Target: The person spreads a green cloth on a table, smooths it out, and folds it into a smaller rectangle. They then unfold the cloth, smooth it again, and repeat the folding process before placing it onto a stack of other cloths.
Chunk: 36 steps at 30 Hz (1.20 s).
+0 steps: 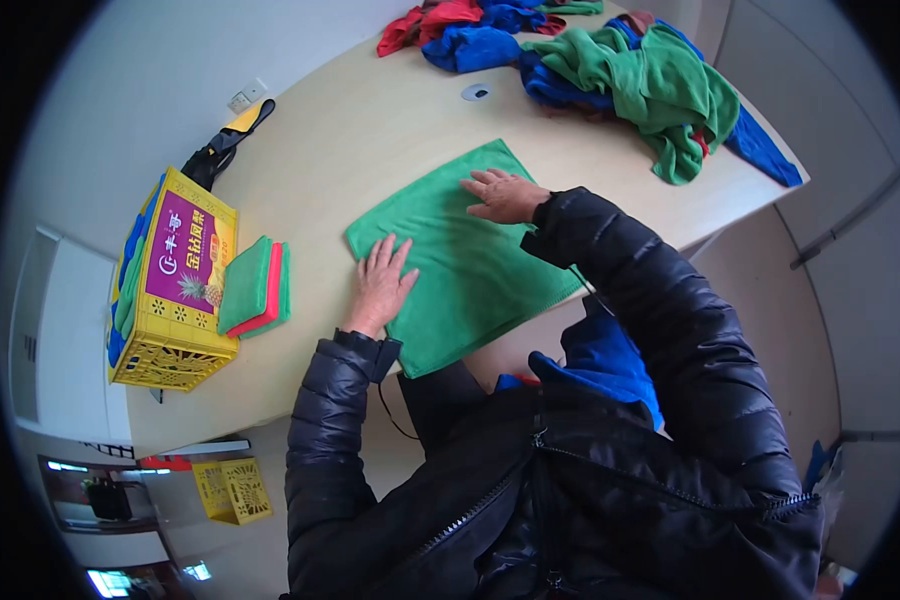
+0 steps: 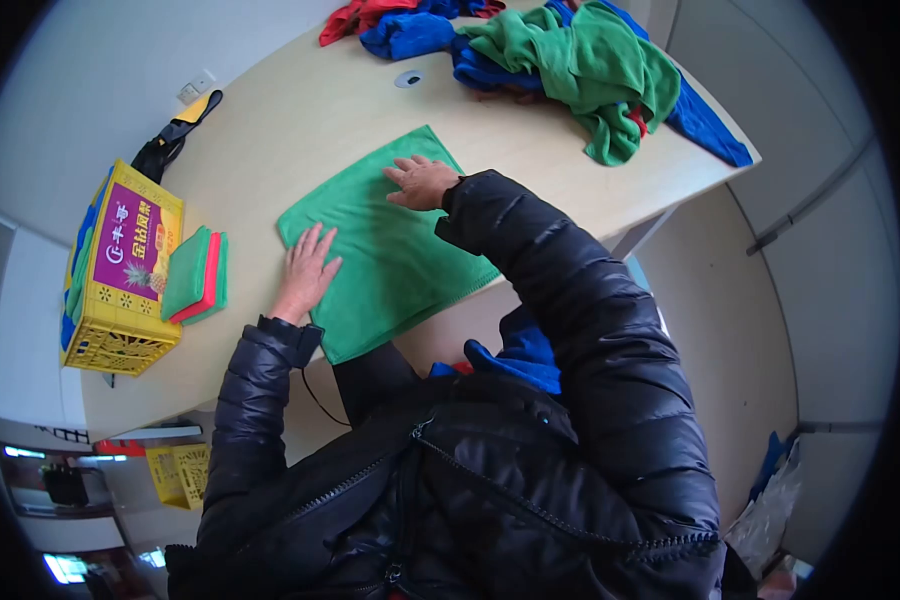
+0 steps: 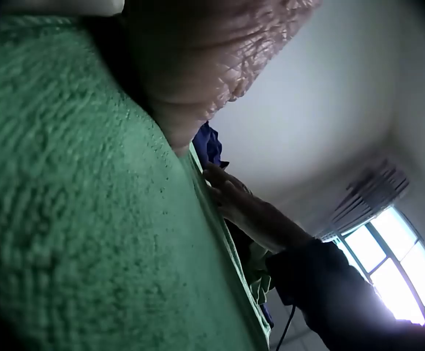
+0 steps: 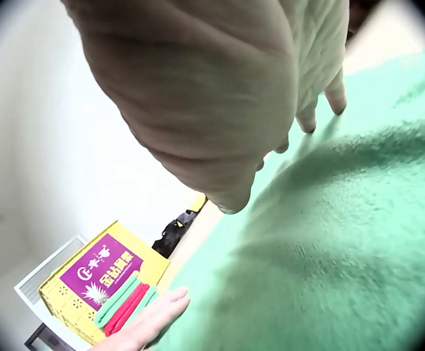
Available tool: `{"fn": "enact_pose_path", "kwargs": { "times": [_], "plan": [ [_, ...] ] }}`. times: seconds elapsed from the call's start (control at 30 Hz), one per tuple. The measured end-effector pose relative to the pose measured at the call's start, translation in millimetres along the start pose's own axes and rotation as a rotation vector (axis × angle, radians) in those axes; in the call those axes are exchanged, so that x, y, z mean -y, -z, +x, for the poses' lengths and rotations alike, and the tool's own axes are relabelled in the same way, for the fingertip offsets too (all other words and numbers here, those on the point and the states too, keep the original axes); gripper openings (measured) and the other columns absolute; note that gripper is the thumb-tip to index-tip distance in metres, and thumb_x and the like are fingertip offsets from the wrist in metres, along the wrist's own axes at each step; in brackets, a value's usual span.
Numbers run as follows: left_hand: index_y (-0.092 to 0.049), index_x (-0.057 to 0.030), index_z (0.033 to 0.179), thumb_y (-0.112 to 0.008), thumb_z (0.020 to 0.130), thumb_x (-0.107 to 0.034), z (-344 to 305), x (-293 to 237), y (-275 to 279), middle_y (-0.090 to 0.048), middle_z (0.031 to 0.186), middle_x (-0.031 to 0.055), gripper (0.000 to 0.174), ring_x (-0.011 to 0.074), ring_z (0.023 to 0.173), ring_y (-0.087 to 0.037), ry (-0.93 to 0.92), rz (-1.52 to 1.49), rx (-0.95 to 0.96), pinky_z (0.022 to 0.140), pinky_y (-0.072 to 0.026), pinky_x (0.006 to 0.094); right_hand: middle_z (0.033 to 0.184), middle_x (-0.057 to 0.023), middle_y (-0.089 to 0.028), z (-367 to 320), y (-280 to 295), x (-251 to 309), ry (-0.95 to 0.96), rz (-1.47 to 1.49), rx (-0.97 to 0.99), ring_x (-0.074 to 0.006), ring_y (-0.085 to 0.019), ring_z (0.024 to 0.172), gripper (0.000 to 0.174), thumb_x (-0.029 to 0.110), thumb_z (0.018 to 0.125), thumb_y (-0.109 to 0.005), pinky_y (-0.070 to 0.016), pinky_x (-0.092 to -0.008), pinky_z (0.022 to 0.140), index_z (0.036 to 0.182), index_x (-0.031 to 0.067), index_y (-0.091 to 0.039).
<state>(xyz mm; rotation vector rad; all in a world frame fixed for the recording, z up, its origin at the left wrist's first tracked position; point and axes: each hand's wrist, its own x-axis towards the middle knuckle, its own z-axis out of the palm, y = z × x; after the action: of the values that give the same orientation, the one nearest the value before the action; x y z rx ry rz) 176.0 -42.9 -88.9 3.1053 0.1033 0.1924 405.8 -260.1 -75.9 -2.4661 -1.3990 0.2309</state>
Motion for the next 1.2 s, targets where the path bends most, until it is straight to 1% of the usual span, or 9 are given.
{"fn": "enact_pose_path", "kwargs": {
  "times": [0.13,0.37,0.57,0.67,0.73,0.9,1.0,1.1,1.2],
  "plan": [
    [-0.040,-0.0153,0.152,-0.055,0.100,-0.035,-15.4,10.1,2.4,-0.034,0.158,0.0152,0.058,0.0329,0.146,-0.031,0.038,0.012,0.016,0.117,-0.0276,0.0490,0.160,-0.0082,-0.033,43.8,-7.9,-9.5,-0.057,-0.086,0.068,-0.0322,-0.027,0.149,0.068,0.056,0.096,-0.048,-0.0290,-0.0542,0.116,0.153,0.0208,-0.038],
    [-0.039,-0.0161,0.152,-0.052,0.102,-0.037,-33.3,25.2,10.4,-0.032,0.160,0.0130,0.056,0.0312,0.147,-0.030,0.075,-0.005,0.042,0.117,-0.0264,0.0502,0.160,-0.0090,-0.033,66.3,-0.2,-49.5,-0.151,-0.207,0.010,-0.0325,-0.026,0.150,0.067,0.053,0.097,-0.046,-0.0293,-0.0533,0.116,0.154,0.0192,-0.037],
    [-0.048,-0.0140,0.145,-0.061,0.096,-0.029,-43.2,42.1,16.2,-0.043,0.151,0.0154,0.053,0.0332,0.138,-0.041,0.134,0.031,-0.034,0.114,-0.0309,0.0498,0.162,-0.0068,-0.031,64.7,14.3,-37.4,-0.293,-0.212,0.105,-0.0317,-0.027,0.149,0.066,0.053,0.096,-0.048,-0.0285,-0.0568,0.116,0.154,0.0223,-0.037],
    [-0.053,-0.0129,0.141,-0.065,0.093,-0.025,-27.1,17.9,24.6,-0.048,0.145,0.0161,0.051,0.0339,0.133,-0.045,0.065,-0.013,-0.084,0.111,-0.0347,0.0484,0.161,-0.0074,-0.031,41.4,3.2,-1.9,-0.075,-0.433,-0.021,-0.0335,-0.028,0.148,0.068,0.053,0.095,-0.050,-0.0307,-0.0594,0.114,0.154,0.0217,-0.036],
    [-0.057,-0.0116,0.135,-0.069,0.089,-0.021,-17.7,-3.7,32.4,-0.052,0.138,0.0165,0.048,0.0344,0.128,-0.049,-0.094,-0.110,-0.173,0.107,-0.0391,0.0466,0.162,-0.0082,-0.030,32.6,-1.9,20.5,0.048,-0.196,0.132,-0.0349,-0.027,0.148,0.070,0.053,0.095,-0.051,-0.0323,-0.0614,0.113,0.154,0.0211,-0.036],
    [-0.060,-0.0097,0.129,-0.071,0.086,-0.018,-26.3,-13.0,32.8,-0.054,0.132,0.0163,0.044,0.0348,0.124,-0.051,-0.199,-0.165,-0.092,0.101,-0.0444,0.0433,0.160,-0.0110,-0.031,-2.4,10.4,-19.6,0.074,-0.270,0.107,-0.0351,-0.030,0.147,0.071,0.053,0.094,-0.053,-0.0329,-0.0623,0.112,0.154,0.0206,-0.035],
    [-0.062,-0.0088,0.124,-0.073,0.083,-0.016,-54.5,10.7,55.3,-0.055,0.130,0.0156,0.043,0.0352,0.121,-0.052,-0.038,-0.197,0.159,0.100,-0.0462,0.0429,0.156,-0.0138,-0.036,-12.1,28.0,-46.2,-0.194,-0.214,0.071,-0.0353,-0.034,0.144,0.067,0.049,0.094,-0.055,-0.0349,-0.0626,0.110,0.152,0.0207,-0.038],
    [-0.062,-0.0087,0.122,-0.073,0.082,-0.015,-43.2,1.3,60.7,-0.055,0.128,0.0144,0.042,0.0344,0.120,-0.053,-0.062,-0.217,0.083,0.099,-0.0465,0.0429,0.151,-0.0144,-0.042,-12.9,16.1,-39.4,-0.059,-0.409,-0.053,-0.0354,-0.037,0.141,0.063,0.045,0.094,-0.057,-0.0375,-0.0598,0.109,0.149,0.0197,-0.042],
    [-0.062,-0.0083,0.120,-0.074,0.081,-0.014,-29.1,-34.0,44.7,-0.056,0.124,0.0131,0.041,0.0332,0.118,-0.053,-0.175,-0.248,-0.085,0.097,-0.0469,0.0432,0.151,-0.0142,-0.043,-37.9,-1.9,38.4,0.240,-0.194,0.001,-0.0343,-0.038,0.142,0.061,0.042,0.093,-0.059,-0.0392,-0.0553,0.109,0.147,0.0181,-0.046]
  ]
}}
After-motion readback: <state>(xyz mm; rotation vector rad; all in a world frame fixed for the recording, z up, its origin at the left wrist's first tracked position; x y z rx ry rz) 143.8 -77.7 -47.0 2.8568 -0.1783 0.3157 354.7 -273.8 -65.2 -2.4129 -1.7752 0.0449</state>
